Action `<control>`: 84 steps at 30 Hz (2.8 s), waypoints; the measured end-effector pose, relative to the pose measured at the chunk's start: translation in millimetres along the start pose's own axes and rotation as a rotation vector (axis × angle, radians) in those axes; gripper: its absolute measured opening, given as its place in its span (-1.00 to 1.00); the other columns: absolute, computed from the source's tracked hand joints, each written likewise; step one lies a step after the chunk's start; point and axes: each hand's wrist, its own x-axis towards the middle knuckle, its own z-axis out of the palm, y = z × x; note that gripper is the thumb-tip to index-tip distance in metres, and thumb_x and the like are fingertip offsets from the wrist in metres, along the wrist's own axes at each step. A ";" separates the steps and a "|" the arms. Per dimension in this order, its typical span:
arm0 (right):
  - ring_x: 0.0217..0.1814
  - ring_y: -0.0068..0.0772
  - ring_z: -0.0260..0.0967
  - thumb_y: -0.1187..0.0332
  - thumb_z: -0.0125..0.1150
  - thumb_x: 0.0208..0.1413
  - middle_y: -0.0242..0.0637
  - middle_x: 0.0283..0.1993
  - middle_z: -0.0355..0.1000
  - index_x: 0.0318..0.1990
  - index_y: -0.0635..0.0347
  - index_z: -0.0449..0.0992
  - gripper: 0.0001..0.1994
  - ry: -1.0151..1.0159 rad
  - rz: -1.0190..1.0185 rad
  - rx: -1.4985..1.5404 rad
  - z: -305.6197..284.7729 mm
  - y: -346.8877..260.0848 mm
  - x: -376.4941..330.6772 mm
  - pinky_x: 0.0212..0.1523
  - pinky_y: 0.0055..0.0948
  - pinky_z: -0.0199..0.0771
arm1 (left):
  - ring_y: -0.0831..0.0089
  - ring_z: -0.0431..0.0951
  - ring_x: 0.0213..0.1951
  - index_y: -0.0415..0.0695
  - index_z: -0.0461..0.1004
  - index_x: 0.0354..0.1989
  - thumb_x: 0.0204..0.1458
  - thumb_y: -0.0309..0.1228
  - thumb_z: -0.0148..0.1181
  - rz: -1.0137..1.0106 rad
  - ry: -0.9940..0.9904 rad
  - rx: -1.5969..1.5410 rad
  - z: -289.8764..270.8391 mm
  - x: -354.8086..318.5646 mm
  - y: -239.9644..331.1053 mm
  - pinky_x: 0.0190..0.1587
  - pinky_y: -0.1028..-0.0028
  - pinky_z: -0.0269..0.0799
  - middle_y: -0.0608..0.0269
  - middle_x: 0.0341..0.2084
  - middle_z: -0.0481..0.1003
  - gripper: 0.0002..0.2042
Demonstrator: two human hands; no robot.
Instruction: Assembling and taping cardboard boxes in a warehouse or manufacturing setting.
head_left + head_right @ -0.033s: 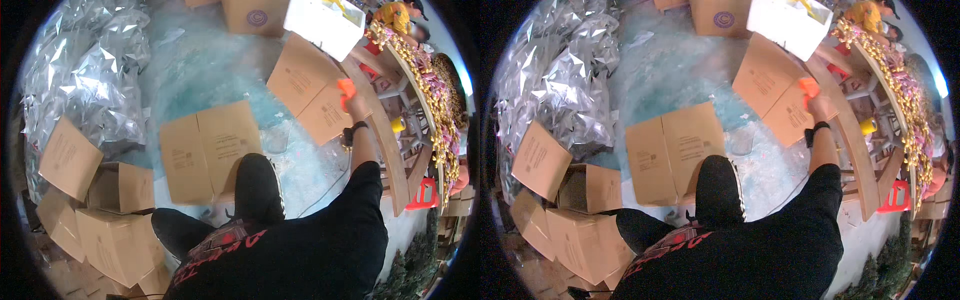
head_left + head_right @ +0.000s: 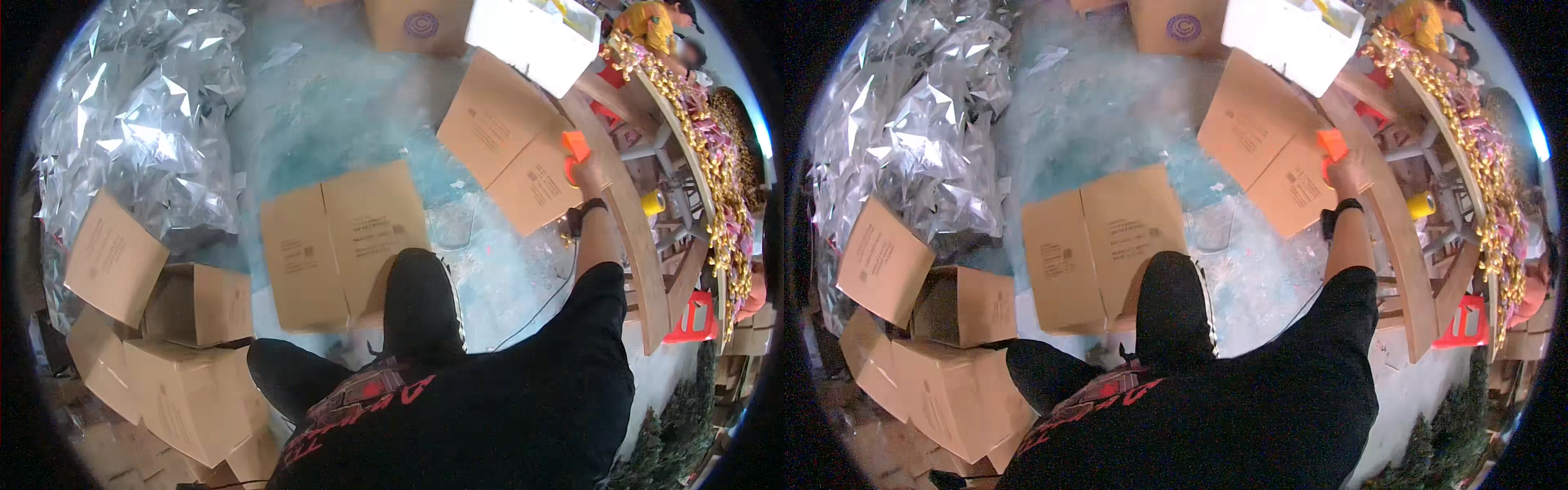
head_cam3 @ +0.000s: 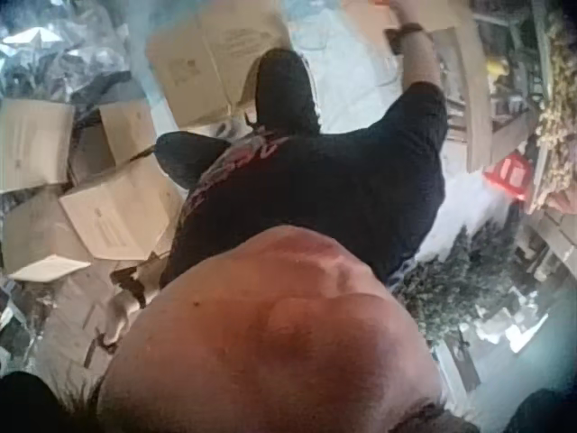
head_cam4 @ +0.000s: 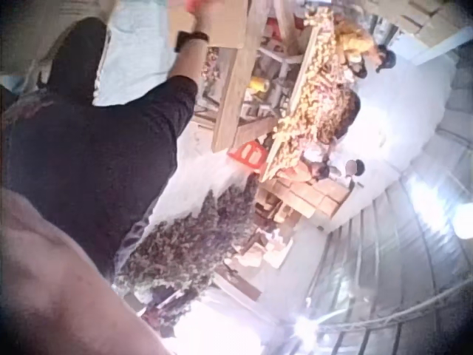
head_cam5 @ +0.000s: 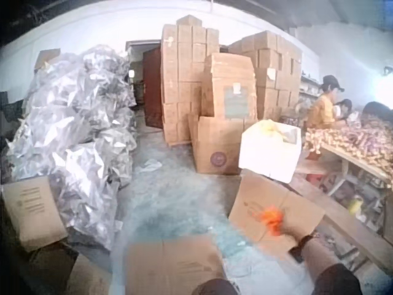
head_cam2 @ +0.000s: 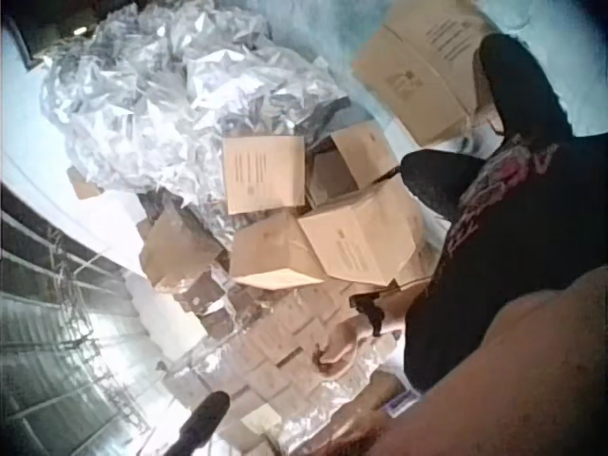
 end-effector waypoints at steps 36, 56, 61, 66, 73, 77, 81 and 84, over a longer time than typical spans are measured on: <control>-0.17 -0.32 0.53 0.34 0.33 -0.16 -0.15 -0.24 0.56 0.01 0.30 0.56 -0.51 -0.420 -0.021 0.301 -135.6 -127.0 -108.1 -0.08 -0.35 0.52 | 0.17 0.44 0.10 -0.28 0.39 0.12 0.21 -0.36 0.08 0.909 0.812 0.593 -369.7 157.0 -43.2 0.19 0.22 0.31 -0.16 0.05 0.42 -0.64; 0.10 -0.23 0.29 0.27 0.40 -0.24 -0.09 0.04 0.31 -0.05 0.41 0.48 -0.45 -0.633 -0.893 0.790 -390.8 -233.3 -173.2 0.20 -0.33 0.24 | 0.12 0.45 0.11 -0.33 0.40 0.10 0.03 -0.09 0.20 0.343 -0.099 0.112 -245.9 302.0 237.9 0.20 0.24 0.32 -0.14 0.11 0.42 -0.41; 0.09 -0.02 0.35 0.24 0.45 -0.25 0.00 -0.03 0.39 -0.08 0.32 0.48 -0.46 -0.689 -1.010 0.870 -341.8 -287.0 -193.1 0.14 -0.22 0.31 | -0.04 0.49 0.07 -0.20 0.41 0.16 -0.09 -0.36 0.38 -0.182 -1.342 -0.055 -63.5 285.1 228.1 0.11 0.18 0.38 -0.06 0.04 0.49 -0.43; 0.15 0.08 0.38 0.51 0.39 -0.23 -0.06 0.18 0.33 -0.02 0.25 0.46 -0.51 -0.514 -1.290 0.622 -298.2 -357.5 -199.0 0.13 -0.19 0.42 | -0.12 0.54 -0.26 -0.12 0.55 -0.09 0.15 -0.22 0.16 -0.167 -1.634 0.112 -37.1 235.2 147.4 -0.24 0.11 0.46 -0.16 -0.35 0.53 -0.73; -0.01 0.14 0.46 0.50 0.34 -0.26 0.01 0.44 0.08 -0.14 0.30 0.45 -0.59 -0.694 -1.350 0.573 -226.3 -362.6 -228.5 -0.04 -0.13 0.51 | -0.06 0.49 -0.46 -0.27 0.50 -0.17 0.14 -0.26 0.18 -0.070 -1.638 0.059 -11.2 276.8 133.1 -0.38 0.18 0.36 -0.14 -0.51 0.45 -0.72; -0.09 0.17 0.48 0.49 0.33 -0.33 0.07 0.56 -0.29 -0.25 0.33 0.44 -0.63 -0.681 -1.230 0.414 -214.1 -362.8 -287.9 -0.14 -0.09 0.51 | 0.31 0.46 -0.48 -0.30 0.51 -0.14 0.14 -0.37 0.14 -0.456 -1.720 -0.006 -24.4 253.7 99.4 -0.35 0.33 0.34 0.13 -0.53 0.50 -0.76; -0.01 0.12 0.47 0.40 0.36 -0.36 0.07 0.53 -0.21 -0.25 0.27 0.43 -0.60 -0.588 -1.054 0.711 -199.3 -354.9 -342.8 -0.07 -0.16 0.50 | 0.61 0.46 -0.28 -0.33 0.53 -0.03 0.11 -0.49 0.04 -0.554 -1.633 -0.261 -21.4 232.2 47.9 -0.17 0.49 0.38 0.41 -0.37 0.54 -0.70; -0.06 0.11 0.46 0.41 0.33 -0.32 0.05 0.24 0.23 -0.16 0.29 0.40 -0.55 -0.750 -1.120 0.761 -174.2 -340.4 -387.2 -0.05 -0.13 0.50 | 0.62 0.48 -0.28 -0.33 0.53 0.00 0.15 -0.47 0.02 -0.588 -1.720 -0.049 3.7 262.1 60.8 -0.14 0.54 0.40 0.35 -0.33 0.57 -0.70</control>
